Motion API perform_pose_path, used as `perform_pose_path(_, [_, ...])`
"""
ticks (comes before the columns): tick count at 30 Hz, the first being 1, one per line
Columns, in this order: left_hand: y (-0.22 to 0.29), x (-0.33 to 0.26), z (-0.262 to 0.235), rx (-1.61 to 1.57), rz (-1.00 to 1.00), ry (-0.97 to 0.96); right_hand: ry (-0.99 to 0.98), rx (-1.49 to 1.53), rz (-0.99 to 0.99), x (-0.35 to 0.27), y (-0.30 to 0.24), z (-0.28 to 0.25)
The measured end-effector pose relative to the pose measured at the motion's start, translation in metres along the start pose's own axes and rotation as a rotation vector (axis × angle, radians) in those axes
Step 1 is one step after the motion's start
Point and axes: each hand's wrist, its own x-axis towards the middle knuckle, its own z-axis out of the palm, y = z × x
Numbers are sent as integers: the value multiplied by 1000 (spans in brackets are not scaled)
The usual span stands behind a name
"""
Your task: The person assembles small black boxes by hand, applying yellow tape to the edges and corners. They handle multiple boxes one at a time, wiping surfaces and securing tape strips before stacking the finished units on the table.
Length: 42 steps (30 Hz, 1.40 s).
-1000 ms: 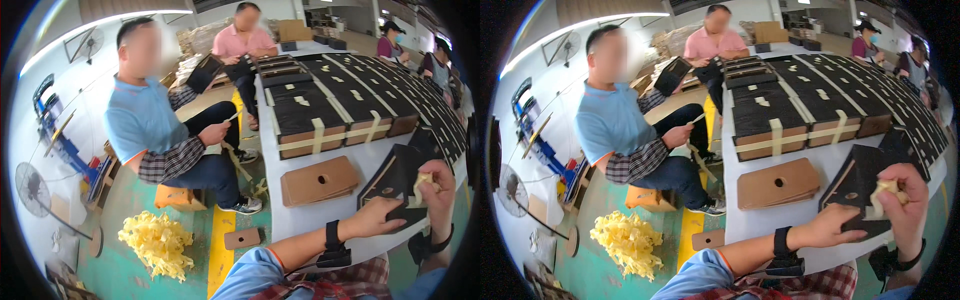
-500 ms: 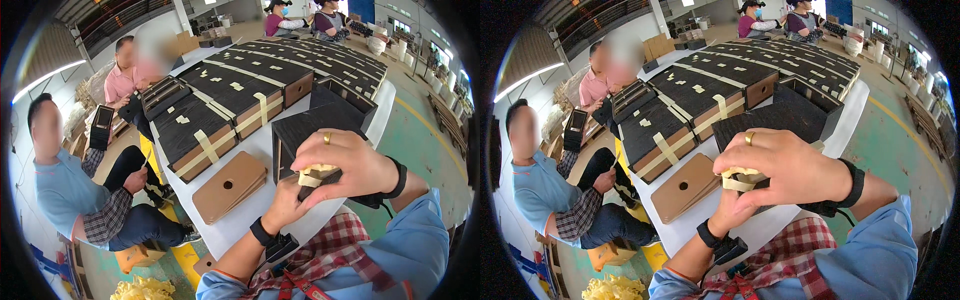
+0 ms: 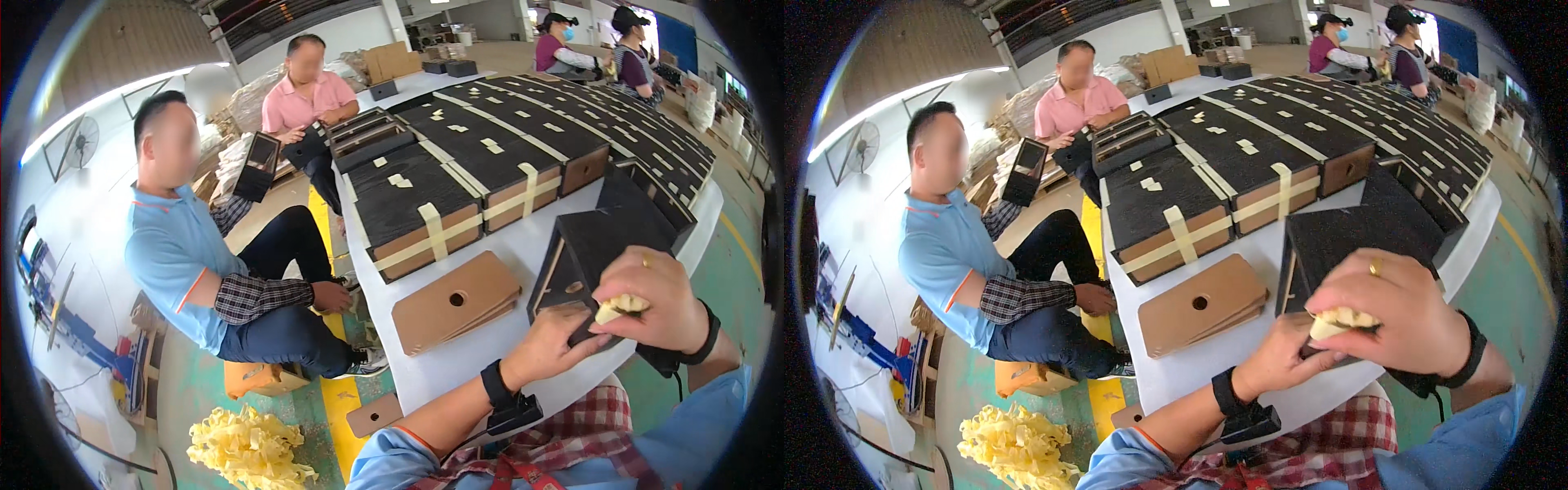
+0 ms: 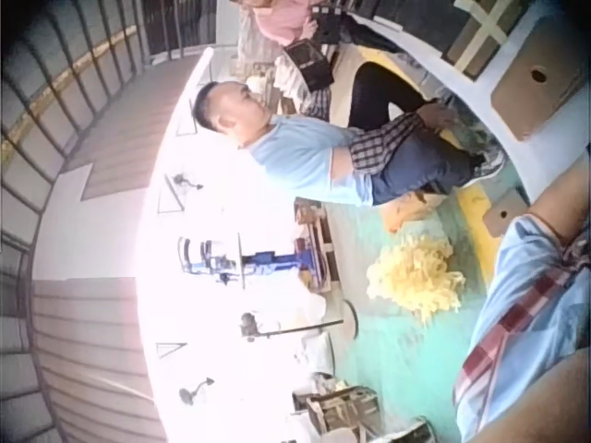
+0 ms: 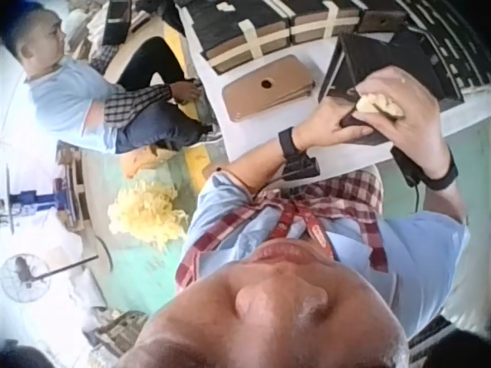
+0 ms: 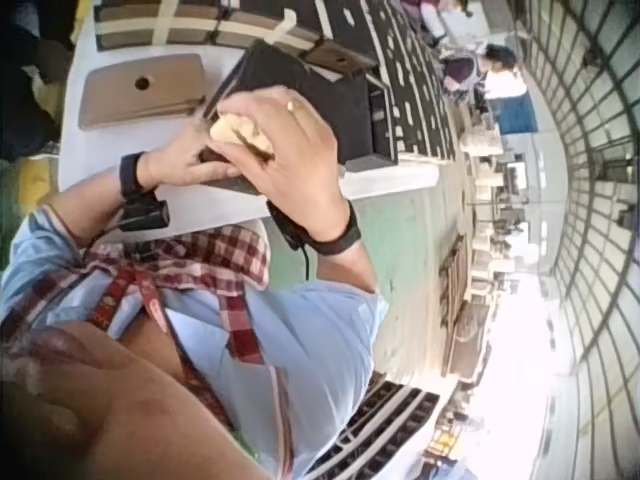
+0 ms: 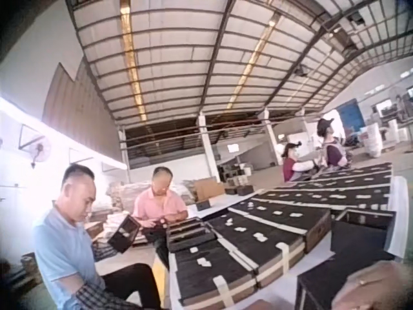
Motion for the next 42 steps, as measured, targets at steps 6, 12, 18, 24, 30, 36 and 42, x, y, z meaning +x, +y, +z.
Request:
perform_pose_path(6, [1,2,1,-34,21,26,-42,30,-7,1,1,-2])
perform_pose_path(12, [-2,0,2,-32,29,45,-112,119,9,6,6,-3])
perform_pose_path(18, [-8,-4,5,-5,17,44,-41,148,-52,-2,7,-3])
perform_pose_path(24, [-10,-11,8,-29,-107,47,-35,199,-118,-5,14,0])
perform_pose_path(30, [2,-30,1,-204,-294,28,-153,185,-118,-6,13,-1])
perform_pose_path(36, [7,-19,9,-143,-278,182,100,99,-197,-13,16,13])
perform_pose_path(42, [-15,-41,0,-139,-310,29,58,116,-184,-11,15,12])
